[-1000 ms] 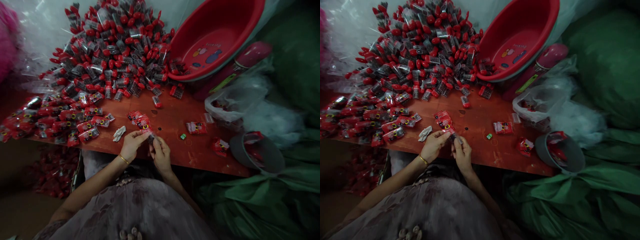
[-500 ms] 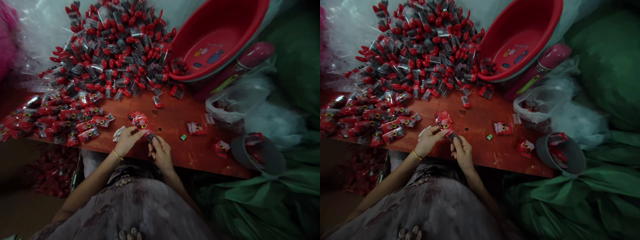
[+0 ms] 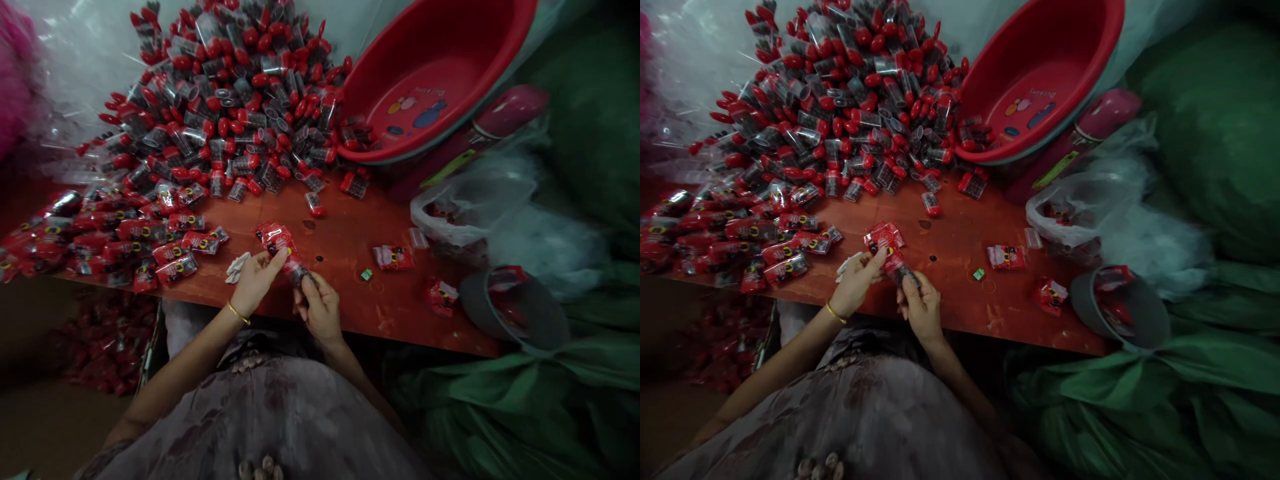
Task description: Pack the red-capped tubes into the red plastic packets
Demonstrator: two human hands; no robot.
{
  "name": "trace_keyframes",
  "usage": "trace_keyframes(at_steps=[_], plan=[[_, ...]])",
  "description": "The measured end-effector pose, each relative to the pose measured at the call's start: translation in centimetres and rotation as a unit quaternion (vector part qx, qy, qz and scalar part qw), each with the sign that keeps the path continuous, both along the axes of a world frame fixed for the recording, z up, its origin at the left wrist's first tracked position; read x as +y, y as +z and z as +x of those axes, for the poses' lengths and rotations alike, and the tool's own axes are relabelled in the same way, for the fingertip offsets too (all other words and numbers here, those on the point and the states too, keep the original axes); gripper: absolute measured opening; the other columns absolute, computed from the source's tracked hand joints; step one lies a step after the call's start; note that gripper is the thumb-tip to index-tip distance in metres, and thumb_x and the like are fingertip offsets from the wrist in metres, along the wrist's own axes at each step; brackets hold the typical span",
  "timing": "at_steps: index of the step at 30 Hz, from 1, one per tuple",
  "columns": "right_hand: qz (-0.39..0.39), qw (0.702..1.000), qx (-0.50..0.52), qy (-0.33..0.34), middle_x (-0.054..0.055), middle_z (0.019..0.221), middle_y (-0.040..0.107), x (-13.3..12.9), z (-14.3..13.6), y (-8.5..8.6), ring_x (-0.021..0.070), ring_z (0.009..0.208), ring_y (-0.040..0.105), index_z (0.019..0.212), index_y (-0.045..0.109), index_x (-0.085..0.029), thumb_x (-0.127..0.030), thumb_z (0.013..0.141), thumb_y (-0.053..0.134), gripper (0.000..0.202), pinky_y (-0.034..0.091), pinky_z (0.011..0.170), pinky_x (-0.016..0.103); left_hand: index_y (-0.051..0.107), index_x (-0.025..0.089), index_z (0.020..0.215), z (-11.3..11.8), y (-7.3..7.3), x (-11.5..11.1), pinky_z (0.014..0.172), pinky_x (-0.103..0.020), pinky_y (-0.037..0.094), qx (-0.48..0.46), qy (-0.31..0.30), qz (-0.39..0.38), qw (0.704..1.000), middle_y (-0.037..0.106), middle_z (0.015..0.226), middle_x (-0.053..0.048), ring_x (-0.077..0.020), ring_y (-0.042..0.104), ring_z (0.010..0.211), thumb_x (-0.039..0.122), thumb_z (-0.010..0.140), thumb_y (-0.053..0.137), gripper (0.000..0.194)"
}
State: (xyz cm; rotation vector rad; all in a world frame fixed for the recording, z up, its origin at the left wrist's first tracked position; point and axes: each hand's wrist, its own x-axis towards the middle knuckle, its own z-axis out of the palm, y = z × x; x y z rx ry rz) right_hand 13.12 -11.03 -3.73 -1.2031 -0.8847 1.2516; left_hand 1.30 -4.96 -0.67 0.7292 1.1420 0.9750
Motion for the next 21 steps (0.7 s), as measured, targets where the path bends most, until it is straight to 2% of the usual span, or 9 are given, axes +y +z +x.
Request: trace_keyframes(at_steps=[5,9,12,17,21], plan=[[0.005,0.998,-0.054,-0.02,-0.008,0.054,0.05,-0.4,-0.4,0.2,0.003,0.034,0.041,0.084,0.056,-0.019,-0.046,0.086,0.051,0.028,0.03,0.032,0.015,0.066,0.012,0.065,-0.1,-0.3,0.3,0.06,-0.025,0.05,-0.008,-0.061,0.009,0.998,0.065,0.063,-0.001,-0.011,0.057,0.056,0.05,0.05,0.08,0.043],[-0.003,0.998,-0.045,-0.05,-0.008,0.053,0.05,-0.1,-0.8,-0.1,0.0035,0.034,0.042,0.08,0.055,-0.018,-0.047,0.085,0.052,0.029,0.033,0.033,0.016,0.067,0.012,0.066,0.5,-0.8,-0.8,0.056,-0.021,0.047,0.018,-0.031,0.032,0.999,0.064,0.061,-0.001,-0.0088,0.054,0.053,0.047,0.055,0.078,0.038],[-0.003,0.999,-0.021,-0.04,-0.008,0.054,0.051,0.3,-1.0,-0.4,0.0029,0.033,0.041,0.077,0.055,-0.018,-0.047,0.086,0.052,0.03,0.033,0.034,0.016,0.068,0.013,0.07,0.7,-1.0,-1.3,0.057,-0.021,0.046,0.018,-0.023,0.042,0.999,0.064,0.064,-0.002,-0.0094,0.054,0.056,0.051,0.058,0.075,0.04],[-0.006,0.999,-0.018,-0.029,-0.007,0.056,0.052,0.4,-0.9,-0.2,0.0023,0.033,0.041,0.078,0.055,-0.018,-0.048,0.086,0.051,0.031,0.031,0.033,0.015,0.067,0.013,0.067,0.2,-1.1,-0.7,0.054,-0.022,0.043,0.029,-0.01,0.041,0.999,0.061,0.06,-0.001,-0.0097,0.051,0.053,0.059,0.065,0.066,0.047],[-0.001,0.997,-0.06,-0.045,-0.006,0.056,0.053,0.5,-0.6,0.4,0.003,0.033,0.042,0.075,0.054,-0.018,-0.048,0.086,0.049,0.032,0.034,0.034,0.016,0.068,0.014,0.064,0.2,-1.5,-0.7,0.056,-0.022,0.042,0.09,-0.024,0.082,0.992,0.061,0.058,0.0,-0.0106,0.051,0.055,0.053,0.069,0.065,0.039]])
